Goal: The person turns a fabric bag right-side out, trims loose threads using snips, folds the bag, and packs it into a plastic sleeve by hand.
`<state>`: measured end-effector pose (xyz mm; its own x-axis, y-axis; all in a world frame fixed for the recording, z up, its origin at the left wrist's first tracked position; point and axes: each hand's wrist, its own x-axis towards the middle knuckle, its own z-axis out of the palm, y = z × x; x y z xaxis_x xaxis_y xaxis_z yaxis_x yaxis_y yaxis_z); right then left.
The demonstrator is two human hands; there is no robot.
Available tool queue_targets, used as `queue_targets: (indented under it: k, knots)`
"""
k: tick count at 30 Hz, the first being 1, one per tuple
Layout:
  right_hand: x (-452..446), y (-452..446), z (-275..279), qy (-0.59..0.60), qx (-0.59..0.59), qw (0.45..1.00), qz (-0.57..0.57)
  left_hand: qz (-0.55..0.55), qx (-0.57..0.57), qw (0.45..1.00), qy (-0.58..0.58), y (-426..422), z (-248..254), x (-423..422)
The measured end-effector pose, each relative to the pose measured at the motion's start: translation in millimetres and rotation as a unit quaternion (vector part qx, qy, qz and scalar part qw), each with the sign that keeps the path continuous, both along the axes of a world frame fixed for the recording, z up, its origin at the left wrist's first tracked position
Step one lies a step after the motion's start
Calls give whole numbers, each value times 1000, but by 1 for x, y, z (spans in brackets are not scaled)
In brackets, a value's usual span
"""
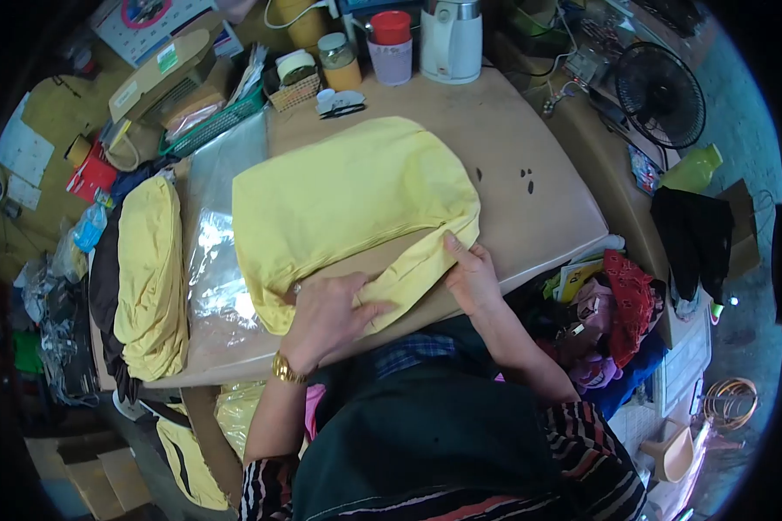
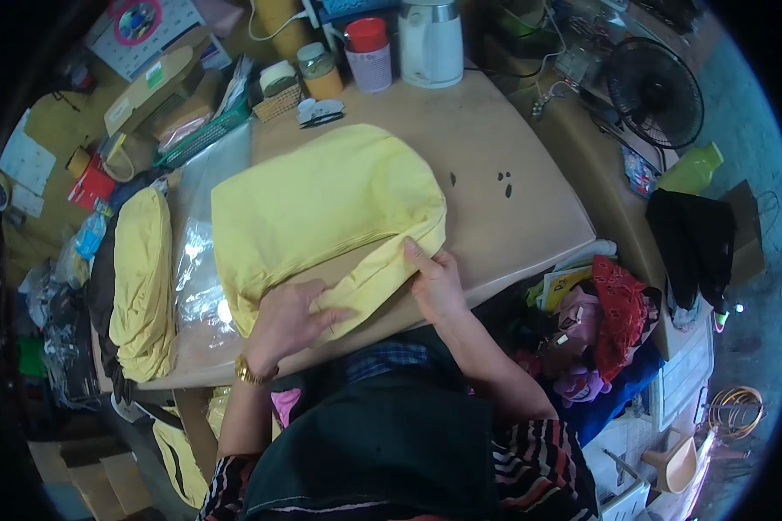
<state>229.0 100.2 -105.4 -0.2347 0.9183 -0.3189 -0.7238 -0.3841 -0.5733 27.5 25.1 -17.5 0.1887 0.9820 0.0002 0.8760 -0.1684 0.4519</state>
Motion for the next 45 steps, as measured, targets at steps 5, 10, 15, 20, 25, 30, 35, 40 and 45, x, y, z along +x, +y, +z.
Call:
queue_targets:
  k: [5, 10, 15, 20, 25, 30, 35, 40, 45]
  knots:
    - [-28, -21, -5, -124, 84, 988, 21, 2, 170, 984, -51, 22, 9, 49]
    - [-38, -35, -30, -191, 157, 967, 62, 54, 187, 980, -42, 64, -25, 61]
    - [-12, -37, 8, 50, -11, 997, 49, 60, 170, 980, -86, 64, -26, 55]
    - [-5, -17, -10, 22, -16, 999, 24, 62, 162, 979, -110, 59, -28, 54]
    - [-5, -15, -14, 63, 29, 998, 11, 104, 174, 965, -167, 57, -26, 49]
    - [-3, 1, -12, 48, 36, 998, -32, 31, -118, 991, -60, 51, 1, 36]
    - [-7, -10, 24, 48, -139, 985, 91, 39, 7, 993, -107, 48, -20, 36]
    - [-17, 0, 2, -4, -44, 999, 29, 48, 5, 995, -85, 34, -15, 39]
    - [-29, -4, -11, -56, 15, 997, 59, 53, -42, 984, -164, 34, 1, 28]
